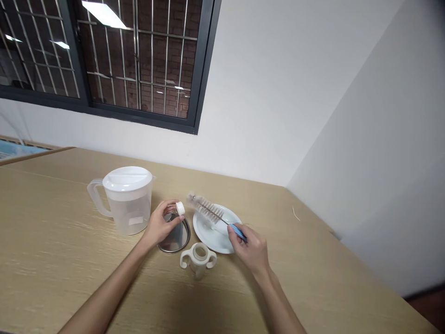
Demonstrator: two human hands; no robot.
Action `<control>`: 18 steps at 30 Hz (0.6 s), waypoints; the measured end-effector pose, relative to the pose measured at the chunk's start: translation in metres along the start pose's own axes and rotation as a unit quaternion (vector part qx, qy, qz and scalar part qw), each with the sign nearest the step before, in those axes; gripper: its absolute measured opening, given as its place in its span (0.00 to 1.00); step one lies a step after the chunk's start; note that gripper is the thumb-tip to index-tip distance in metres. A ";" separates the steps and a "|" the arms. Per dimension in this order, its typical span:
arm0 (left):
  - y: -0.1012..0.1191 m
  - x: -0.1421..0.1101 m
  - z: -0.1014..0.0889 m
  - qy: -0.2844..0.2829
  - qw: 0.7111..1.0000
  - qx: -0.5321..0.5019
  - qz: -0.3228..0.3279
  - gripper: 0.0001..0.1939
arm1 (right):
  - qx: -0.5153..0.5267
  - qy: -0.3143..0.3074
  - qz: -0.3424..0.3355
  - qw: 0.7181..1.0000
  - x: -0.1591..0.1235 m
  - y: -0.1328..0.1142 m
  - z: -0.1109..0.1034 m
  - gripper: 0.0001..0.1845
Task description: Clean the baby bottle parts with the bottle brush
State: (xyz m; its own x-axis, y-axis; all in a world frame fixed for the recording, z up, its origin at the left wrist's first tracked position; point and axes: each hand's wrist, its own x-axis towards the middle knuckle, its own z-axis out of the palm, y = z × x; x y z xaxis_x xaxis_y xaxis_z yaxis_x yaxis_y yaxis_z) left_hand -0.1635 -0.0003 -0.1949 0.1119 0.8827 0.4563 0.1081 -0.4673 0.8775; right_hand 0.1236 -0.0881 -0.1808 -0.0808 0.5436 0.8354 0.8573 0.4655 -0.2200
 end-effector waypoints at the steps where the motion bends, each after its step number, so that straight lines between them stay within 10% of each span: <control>1: 0.000 0.000 0.000 -0.006 1.000 -0.018 -0.009 0.27 | 0.004 -0.002 -0.006 1.000 0.000 -0.001 0.000 0.08; 18: 0.003 0.000 0.002 -0.007 0.996 -0.071 -0.057 0.30 | -0.009 -0.004 0.001 1.000 0.001 0.001 0.001 0.09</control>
State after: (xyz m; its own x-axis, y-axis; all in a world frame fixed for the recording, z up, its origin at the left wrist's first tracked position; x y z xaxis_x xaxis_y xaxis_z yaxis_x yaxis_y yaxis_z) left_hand -0.1613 -0.0018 -0.1927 0.1215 0.9285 0.3509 -0.0190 -0.3513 0.9361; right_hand 0.1238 -0.0868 -0.1808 -0.0822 0.5504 0.8309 0.8668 0.4510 -0.2129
